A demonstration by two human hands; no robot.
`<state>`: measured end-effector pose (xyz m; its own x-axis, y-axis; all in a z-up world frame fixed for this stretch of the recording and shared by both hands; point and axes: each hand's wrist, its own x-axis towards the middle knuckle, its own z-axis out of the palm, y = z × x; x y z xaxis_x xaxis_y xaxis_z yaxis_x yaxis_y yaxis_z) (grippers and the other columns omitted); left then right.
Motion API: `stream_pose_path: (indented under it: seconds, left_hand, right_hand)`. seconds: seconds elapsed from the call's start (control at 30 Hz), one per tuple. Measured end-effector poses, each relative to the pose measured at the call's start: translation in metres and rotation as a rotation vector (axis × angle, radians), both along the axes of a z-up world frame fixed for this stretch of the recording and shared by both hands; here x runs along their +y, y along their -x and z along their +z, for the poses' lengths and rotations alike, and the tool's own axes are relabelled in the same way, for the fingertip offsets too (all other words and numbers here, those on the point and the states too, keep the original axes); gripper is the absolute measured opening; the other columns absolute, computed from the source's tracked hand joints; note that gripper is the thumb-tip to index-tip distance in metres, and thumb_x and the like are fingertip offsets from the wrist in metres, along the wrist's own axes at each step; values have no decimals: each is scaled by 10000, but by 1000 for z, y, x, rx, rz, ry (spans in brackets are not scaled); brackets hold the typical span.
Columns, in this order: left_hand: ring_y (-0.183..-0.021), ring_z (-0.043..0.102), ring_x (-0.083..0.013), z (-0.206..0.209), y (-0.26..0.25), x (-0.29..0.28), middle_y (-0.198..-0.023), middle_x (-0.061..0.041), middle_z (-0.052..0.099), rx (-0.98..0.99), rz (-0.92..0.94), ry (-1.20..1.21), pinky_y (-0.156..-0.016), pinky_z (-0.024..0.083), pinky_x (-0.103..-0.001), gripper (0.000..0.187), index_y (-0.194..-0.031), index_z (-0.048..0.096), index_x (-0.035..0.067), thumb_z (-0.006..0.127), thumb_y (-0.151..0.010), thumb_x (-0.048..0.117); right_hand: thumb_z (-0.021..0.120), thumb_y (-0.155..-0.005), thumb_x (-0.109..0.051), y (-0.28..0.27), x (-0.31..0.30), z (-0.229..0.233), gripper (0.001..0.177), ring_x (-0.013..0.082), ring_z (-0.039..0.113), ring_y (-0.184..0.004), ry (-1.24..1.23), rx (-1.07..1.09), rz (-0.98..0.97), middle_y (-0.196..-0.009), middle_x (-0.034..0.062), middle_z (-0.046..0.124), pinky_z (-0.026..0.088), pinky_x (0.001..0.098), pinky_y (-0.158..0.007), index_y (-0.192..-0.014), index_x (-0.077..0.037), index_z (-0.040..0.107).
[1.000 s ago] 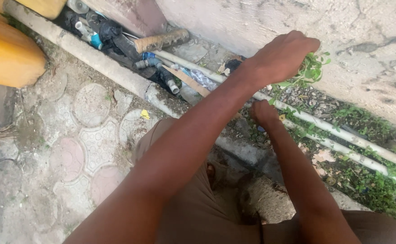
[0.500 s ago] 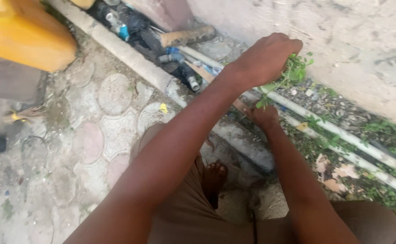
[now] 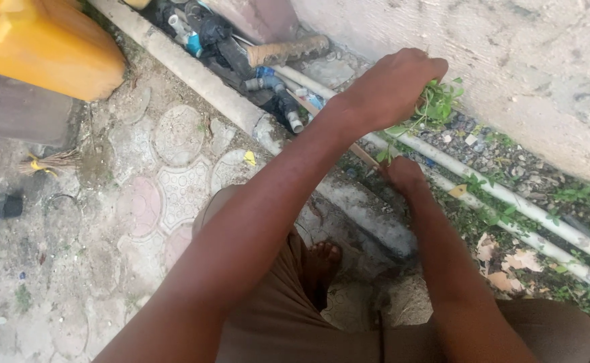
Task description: Pulling weeds and clearing debris from a narrow drainage area next to a wall and pipes.
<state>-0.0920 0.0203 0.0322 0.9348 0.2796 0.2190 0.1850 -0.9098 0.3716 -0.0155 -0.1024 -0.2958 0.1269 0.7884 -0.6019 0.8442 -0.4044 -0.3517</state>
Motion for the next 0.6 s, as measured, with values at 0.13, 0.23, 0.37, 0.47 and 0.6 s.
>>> stream_pose_path:
  seconds: [0.13, 0.23, 0.37, 0.47, 0.6]
  left_hand:
    - [-1093, 604, -382, -5, -14, -6, -1059, -162, 649, -24, -23, 22, -902, 510, -522, 381, -1175, 621, 67, 673, -823, -69]
    - [-1084, 604, -390, -12, -26, -8, -1061, -169, 647, -57, -54, 7, -901, 508, -526, 411, -1192, 624, 69, 688, -806, -57]
    - [-1075, 615, -365, -12, -40, -13, -1060, -154, 649, 7, -54, 11, -904, 517, -509, 377, -1172, 630, 83, 685, -822, -46]
    - [-1096, 613, -367, -18, -49, -11, -1078, -147, 648, -22, -85, -31, -924, 516, -510, 358, -1164, 624, 79, 693, -832, -34]
    - [-1058, 609, -373, -6, -52, -16, -1048, -160, 633, -39, -75, 28, -887, 511, -517, 366, -1198, 624, 82, 680, -857, -40]
  right_hand:
    - [463, -1081, -515, -13, -9, 19, 473, 413, 708, -846, -148, -14, 67, -939, 241, 717, 571, 556, -761, -1112, -104, 695]
    - [525, -1042, -510, -29, -11, -5, 476, 403, 698, -788, -110, 227, -129, -864, 253, 716, 536, 565, -748, -993, -72, 704]
    - [549, -1027, -344, -53, -15, -55, 381, 392, 649, -721, -384, 164, -78, -815, 240, 694, 526, 529, -711, -904, -17, 703]
    - [586, -1009, -271, -57, -3, -36, 312, 356, 628, -695, -497, 198, -172, -806, 225, 675, 518, 500, -690, -896, 2, 686]
    - [567, -1070, -185, -55, 15, -9, 242, 325, 579, -760, -1036, 422, -173, -856, 193, 597, 493, 479, -709, -966, 31, 601]
